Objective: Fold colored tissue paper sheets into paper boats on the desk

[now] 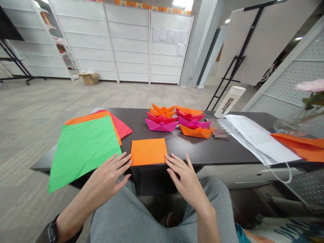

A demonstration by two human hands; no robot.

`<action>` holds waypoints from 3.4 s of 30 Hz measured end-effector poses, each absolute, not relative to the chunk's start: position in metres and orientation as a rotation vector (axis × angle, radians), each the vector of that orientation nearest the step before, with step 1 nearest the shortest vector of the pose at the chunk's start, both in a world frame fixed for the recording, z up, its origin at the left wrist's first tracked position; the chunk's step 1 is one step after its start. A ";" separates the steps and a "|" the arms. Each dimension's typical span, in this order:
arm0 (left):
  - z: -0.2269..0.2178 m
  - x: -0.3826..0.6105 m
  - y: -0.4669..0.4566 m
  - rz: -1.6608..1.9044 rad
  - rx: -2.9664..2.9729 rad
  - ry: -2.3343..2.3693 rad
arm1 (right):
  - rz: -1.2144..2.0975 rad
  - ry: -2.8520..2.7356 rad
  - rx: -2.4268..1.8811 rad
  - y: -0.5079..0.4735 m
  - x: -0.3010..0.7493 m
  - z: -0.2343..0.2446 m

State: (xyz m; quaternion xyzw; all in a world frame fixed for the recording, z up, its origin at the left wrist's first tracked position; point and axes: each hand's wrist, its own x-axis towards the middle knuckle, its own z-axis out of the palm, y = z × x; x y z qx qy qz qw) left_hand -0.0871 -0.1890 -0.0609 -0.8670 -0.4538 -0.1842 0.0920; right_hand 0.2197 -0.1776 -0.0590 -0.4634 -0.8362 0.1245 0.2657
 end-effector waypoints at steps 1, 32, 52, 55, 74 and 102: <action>-0.062 -0.087 -0.190 -0.570 -2.548 -1.386 | 0.341 -2.250 -1.253 -0.177 0.220 -0.060; -0.072 -0.042 -0.196 -1.464 -2.228 -2.065 | 0.311 -2.165 -1.256 -0.177 0.217 -0.069; -0.077 -0.050 -0.192 -1.809 -2.287 -2.076 | 0.243 -2.137 -1.216 -0.175 0.214 -0.075; -0.075 -0.047 -0.192 -1.731 -2.212 -2.017 | 0.228 -2.140 -1.213 -0.174 0.214 -0.076; -0.079 -0.029 -0.202 -1.120 -2.590 -1.299 | 0.222 -1.963 -1.140 -0.185 0.228 -0.064; -0.077 0.011 -0.181 -0.827 -2.528 -1.427 | 0.131 -2.243 -1.038 -0.109 0.215 -0.048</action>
